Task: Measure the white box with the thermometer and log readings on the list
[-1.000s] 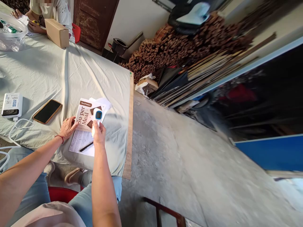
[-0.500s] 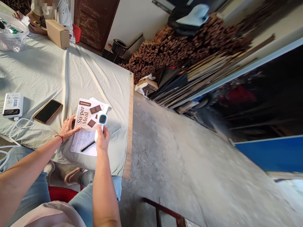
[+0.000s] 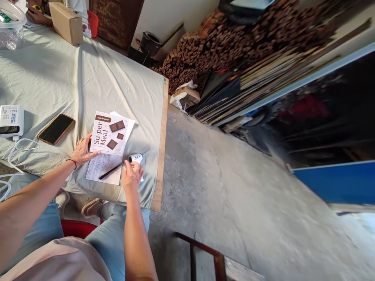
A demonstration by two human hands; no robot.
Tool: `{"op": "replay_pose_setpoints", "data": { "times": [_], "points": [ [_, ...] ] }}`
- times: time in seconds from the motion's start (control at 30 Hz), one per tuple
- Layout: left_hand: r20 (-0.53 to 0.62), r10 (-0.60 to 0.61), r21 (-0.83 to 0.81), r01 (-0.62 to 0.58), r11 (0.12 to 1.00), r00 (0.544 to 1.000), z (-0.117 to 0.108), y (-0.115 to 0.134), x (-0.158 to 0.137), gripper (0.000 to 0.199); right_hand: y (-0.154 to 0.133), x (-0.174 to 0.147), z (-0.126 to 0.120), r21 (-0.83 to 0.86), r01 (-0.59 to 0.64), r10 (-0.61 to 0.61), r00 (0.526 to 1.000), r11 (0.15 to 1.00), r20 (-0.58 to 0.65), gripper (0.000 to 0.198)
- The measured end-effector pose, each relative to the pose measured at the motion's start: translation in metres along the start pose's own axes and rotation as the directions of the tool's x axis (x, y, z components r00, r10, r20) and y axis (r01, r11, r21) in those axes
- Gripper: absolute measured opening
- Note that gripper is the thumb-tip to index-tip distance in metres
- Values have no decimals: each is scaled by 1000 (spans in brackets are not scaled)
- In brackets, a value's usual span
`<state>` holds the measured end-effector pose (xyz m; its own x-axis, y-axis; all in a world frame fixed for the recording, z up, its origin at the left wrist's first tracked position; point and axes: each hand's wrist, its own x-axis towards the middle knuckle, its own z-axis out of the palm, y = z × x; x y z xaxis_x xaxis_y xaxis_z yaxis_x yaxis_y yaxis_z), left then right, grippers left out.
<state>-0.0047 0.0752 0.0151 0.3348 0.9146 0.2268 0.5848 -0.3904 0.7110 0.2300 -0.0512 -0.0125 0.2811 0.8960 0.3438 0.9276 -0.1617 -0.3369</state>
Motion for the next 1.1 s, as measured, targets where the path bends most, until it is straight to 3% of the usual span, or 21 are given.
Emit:
{"op": "replay_pose_setpoints", "data": {
  "times": [0.17,0.23,0.3,0.37,0.47,0.57,0.63,0.8,1.1],
  "points": [
    [-2,-4,23,4,1000,1000,2,-1,2,95,-15,4,-4,0,232,-223,933,973,283,26],
    [1,-8,29,8,1000,1000,2,-1,2,94,-8,5,-10,28,301,-292,894,953,339,19],
    [1,-21,37,21,999,1000,2,0,2,93,-2,3,-14,95,313,-327,884,945,333,15],
    [4,-25,40,24,999,1000,2,1,2,93,-1,0,-15,220,222,-272,932,950,237,15],
    [8,-18,41,18,999,1000,2,2,1,92,-14,-6,-8,525,-25,4,999,851,40,22],
    [2,-17,35,17,999,1000,2,3,1,91,-37,-10,6,763,-202,219,972,614,81,25],
    [3,-16,27,16,1000,1000,1,4,0,91,-50,-12,14,789,-270,250,956,552,152,27],
    [12,-17,24,16,1000,1000,1,5,-1,91,-59,-16,20,682,-268,288,954,681,87,29],
    [9,-28,51,28,998,1000,3,3,0,92,-57,-16,23,618,-222,248,968,754,46,33]
  ]
}}
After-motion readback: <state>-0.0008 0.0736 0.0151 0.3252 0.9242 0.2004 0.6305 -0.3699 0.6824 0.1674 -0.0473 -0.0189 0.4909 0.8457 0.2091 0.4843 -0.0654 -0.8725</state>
